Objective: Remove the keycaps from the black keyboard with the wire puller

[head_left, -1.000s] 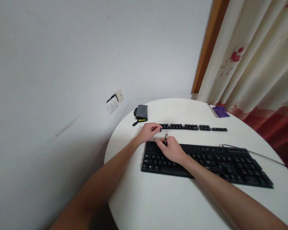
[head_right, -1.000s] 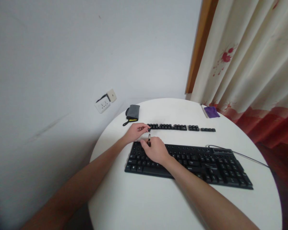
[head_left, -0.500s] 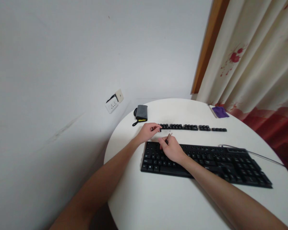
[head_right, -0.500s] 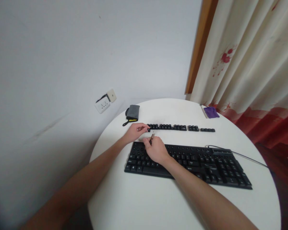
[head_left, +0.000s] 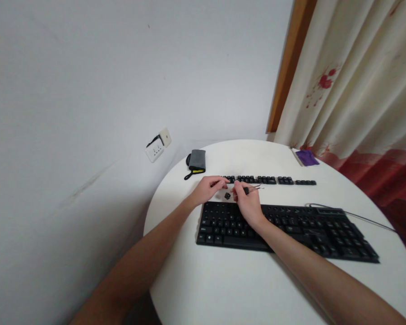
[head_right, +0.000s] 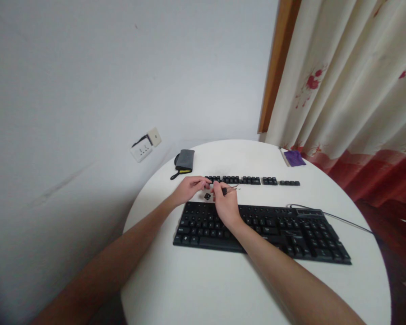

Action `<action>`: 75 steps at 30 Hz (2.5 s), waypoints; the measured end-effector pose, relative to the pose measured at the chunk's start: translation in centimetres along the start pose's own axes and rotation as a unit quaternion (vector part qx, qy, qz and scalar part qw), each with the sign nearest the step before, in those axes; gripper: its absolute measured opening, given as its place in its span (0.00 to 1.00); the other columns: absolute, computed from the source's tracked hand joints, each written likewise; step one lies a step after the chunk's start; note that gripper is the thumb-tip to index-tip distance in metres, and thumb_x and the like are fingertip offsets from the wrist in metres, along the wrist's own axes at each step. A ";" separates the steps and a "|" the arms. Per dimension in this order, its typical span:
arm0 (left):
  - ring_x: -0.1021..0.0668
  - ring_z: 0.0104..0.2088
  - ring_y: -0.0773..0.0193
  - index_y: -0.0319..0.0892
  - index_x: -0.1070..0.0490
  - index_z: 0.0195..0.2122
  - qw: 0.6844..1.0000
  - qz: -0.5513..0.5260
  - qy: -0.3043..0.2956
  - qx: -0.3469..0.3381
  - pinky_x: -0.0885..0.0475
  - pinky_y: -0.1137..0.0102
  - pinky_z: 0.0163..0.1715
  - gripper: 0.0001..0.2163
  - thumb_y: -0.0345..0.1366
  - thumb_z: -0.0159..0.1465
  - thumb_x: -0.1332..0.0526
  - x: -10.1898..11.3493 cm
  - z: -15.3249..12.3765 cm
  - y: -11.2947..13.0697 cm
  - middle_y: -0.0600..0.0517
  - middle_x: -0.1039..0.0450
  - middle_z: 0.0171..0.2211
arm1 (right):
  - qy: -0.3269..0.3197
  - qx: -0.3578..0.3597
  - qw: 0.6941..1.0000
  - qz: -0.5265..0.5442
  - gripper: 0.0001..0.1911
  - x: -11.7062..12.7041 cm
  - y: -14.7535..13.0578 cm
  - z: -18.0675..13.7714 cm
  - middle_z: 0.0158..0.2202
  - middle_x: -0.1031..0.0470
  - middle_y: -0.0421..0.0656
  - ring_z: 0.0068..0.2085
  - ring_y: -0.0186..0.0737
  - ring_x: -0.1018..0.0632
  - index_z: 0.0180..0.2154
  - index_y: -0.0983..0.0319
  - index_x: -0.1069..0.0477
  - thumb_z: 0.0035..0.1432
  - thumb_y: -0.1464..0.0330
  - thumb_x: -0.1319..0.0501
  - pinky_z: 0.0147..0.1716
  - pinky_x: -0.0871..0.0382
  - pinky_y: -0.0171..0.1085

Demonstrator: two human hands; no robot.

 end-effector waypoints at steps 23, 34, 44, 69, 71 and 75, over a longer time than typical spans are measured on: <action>0.21 0.41 0.59 0.39 0.27 0.47 0.973 -0.200 -0.090 0.075 0.26 0.70 0.37 0.19 0.42 0.59 0.30 -1.7 -0.5 0.1 0.45 0.22 0.40 | 0.012 0.057 0.998 -0.020 0.20 0.0 -1.1 -0.2 0.20 0.35 0.37 0.25 0.36 0.32 0.23 0.61 0.31 0.65 0.60 0.44 0.29 0.39 0.35; 0.21 0.41 0.61 0.38 0.25 0.38 0.978 -0.193 -0.063 0.049 0.28 0.64 0.47 0.15 0.37 0.53 0.26 -1.5 -0.1 0.0 0.47 0.23 0.39 | 0.056 0.052 0.997 -0.025 0.20 0.5 -0.5 0.0 0.20 0.33 0.37 0.24 0.36 0.33 0.24 0.61 0.29 0.65 0.59 0.44 0.27 0.41 0.36; 0.26 0.30 0.64 0.41 0.21 0.38 0.988 0.043 0.147 -0.010 0.32 0.70 0.31 0.08 0.33 0.56 0.30 0.9 0.1 0.8 0.51 0.23 0.32 | 0.122 0.000 0.992 0.034 0.20 1.3 0.5 0.3 0.19 0.36 0.36 0.23 0.34 0.35 0.25 0.61 0.30 0.64 0.56 0.43 0.24 0.43 0.35; 0.30 0.47 0.54 0.46 0.22 0.36 0.942 0.325 0.032 -0.072 0.32 0.60 0.50 0.08 0.34 0.55 0.29 -1.4 1.5 -0.3 0.51 0.25 0.46 | 0.140 -0.029 0.980 0.141 0.21 1.3 1.0 0.4 0.19 0.37 0.36 0.21 0.32 0.37 0.25 0.62 0.29 0.59 0.53 0.39 0.20 0.48 0.33; 0.30 0.49 0.53 0.47 0.22 0.42 0.941 0.330 0.045 -0.063 0.33 0.59 0.52 0.15 0.33 0.53 0.29 -1.3 1.5 -0.2 0.51 0.27 0.48 | 0.139 -0.033 0.980 0.142 0.21 1.3 0.9 0.4 0.19 0.37 0.36 0.21 0.32 0.37 0.25 0.62 0.29 0.59 0.53 0.39 0.20 0.48 0.33; 0.32 0.52 0.49 0.49 0.26 0.51 0.934 0.349 0.064 -0.034 0.36 0.56 0.55 0.24 0.34 0.52 0.28 -1.3 1.4 -0.1 0.50 0.30 0.54 | 0.136 -0.040 0.979 0.147 0.21 1.3 0.9 0.4 0.19 0.37 0.36 0.21 0.32 0.38 0.25 0.62 0.29 0.58 0.52 0.39 0.20 0.47 0.33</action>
Point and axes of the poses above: each hand's wrist, its own z-axis towards the middle knuckle, its own x-axis out of the back of the hand, y = z × x, the point moved 5 cm from there along z, towards the middle knuckle
